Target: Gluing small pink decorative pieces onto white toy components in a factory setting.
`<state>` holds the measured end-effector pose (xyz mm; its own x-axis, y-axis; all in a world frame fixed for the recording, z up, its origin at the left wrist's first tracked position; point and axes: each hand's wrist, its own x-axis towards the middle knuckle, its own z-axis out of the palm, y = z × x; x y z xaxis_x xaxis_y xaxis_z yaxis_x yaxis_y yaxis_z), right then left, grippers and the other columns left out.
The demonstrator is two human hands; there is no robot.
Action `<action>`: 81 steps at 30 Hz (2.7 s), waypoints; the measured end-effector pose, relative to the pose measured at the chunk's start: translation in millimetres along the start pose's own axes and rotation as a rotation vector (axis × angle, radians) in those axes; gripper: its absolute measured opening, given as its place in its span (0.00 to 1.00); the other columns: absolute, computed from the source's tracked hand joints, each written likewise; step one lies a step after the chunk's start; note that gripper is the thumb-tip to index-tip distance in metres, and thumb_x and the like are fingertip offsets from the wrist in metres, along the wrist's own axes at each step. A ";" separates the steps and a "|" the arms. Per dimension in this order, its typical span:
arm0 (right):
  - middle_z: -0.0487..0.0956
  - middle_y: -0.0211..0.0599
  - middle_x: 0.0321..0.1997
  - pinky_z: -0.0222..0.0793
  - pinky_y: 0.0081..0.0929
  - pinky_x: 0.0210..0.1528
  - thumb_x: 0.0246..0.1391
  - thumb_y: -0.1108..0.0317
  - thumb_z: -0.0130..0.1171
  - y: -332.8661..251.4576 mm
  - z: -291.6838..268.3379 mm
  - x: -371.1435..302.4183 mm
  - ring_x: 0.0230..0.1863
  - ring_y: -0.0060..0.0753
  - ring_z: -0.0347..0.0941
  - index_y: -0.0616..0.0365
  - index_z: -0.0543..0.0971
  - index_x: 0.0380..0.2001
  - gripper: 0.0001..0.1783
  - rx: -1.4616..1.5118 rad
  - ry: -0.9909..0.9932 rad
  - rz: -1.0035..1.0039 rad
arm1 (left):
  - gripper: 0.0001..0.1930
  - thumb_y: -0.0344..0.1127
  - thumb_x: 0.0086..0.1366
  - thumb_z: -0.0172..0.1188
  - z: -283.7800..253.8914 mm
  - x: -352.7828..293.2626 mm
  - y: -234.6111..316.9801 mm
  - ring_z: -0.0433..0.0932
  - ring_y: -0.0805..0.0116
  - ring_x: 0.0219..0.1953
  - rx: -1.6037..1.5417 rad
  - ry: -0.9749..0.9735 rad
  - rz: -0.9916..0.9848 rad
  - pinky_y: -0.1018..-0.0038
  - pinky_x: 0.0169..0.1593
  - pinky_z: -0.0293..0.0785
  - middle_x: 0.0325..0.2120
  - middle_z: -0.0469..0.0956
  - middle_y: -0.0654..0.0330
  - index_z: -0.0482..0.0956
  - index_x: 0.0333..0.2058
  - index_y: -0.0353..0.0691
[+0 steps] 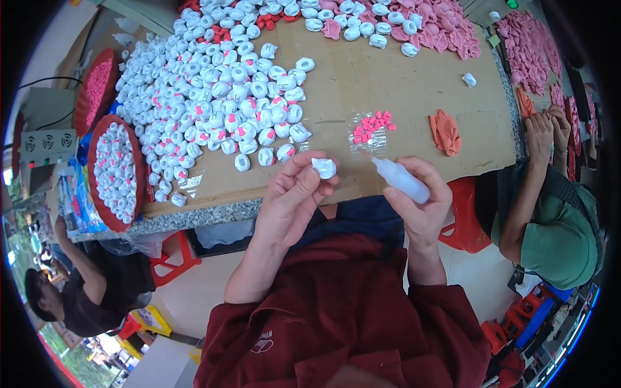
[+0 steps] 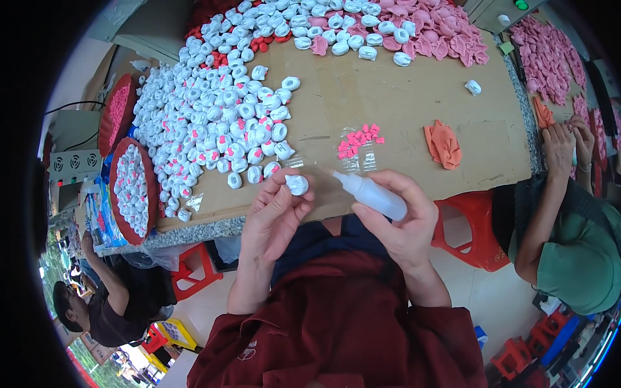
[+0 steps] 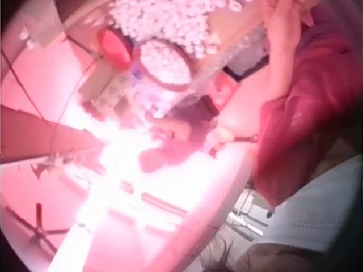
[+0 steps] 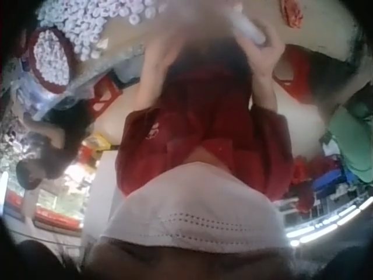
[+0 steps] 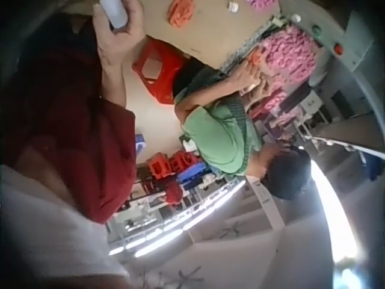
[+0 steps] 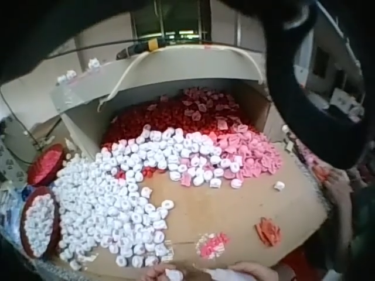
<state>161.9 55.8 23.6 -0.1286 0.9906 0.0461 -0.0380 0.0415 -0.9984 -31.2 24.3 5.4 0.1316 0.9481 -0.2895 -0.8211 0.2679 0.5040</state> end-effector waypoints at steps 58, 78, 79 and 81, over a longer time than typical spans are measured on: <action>0.75 0.28 0.28 0.57 0.27 0.40 0.40 0.72 0.61 14.1 -15.9 55.3 0.35 0.31 0.66 0.54 0.78 0.27 0.07 -1.068 0.103 -0.481 | 0.13 0.25 0.59 0.53 16.8 -13.1 -34.8 0.75 0.68 0.39 0.135 0.034 -0.050 0.75 0.43 0.72 0.39 0.74 0.54 0.69 0.44 0.33; 0.76 0.30 0.26 0.62 0.17 0.28 0.37 0.76 0.64 -16.0 -4.0 -0.3 0.29 0.19 0.67 0.60 0.79 0.28 0.10 -0.341 -0.218 0.041 | 0.14 0.15 0.52 0.55 7.2 -9.5 -46.1 0.74 0.69 0.41 0.462 -0.018 0.244 0.77 0.44 0.73 0.40 0.72 0.52 0.73 0.40 0.29; 0.76 0.30 0.26 0.62 0.17 0.28 0.37 0.76 0.64 -15.6 -6.5 2.0 0.29 0.19 0.67 0.60 0.79 0.28 0.10 -0.341 -0.219 0.040 | 0.14 0.15 0.52 0.55 5.6 -10.0 -45.6 0.73 0.68 0.42 0.508 -0.056 0.215 0.77 0.44 0.73 0.41 0.72 0.52 0.74 0.40 0.30; 0.75 0.29 0.24 0.59 0.15 0.27 0.36 0.75 0.65 -13.5 -9.7 5.8 0.28 0.18 0.66 0.60 0.79 0.26 0.08 -0.316 -0.319 -0.011 | 0.14 0.16 0.52 0.55 4.6 -10.5 -45.5 0.74 0.68 0.42 0.506 -0.057 0.218 0.77 0.44 0.73 0.41 0.72 0.51 0.74 0.40 0.31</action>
<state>171.2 62.3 37.1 -0.4310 0.9022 0.0147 0.2574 0.1385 -0.9563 7.4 2.9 -10.8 0.0302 0.9948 -0.0977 -0.4652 0.1005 0.8795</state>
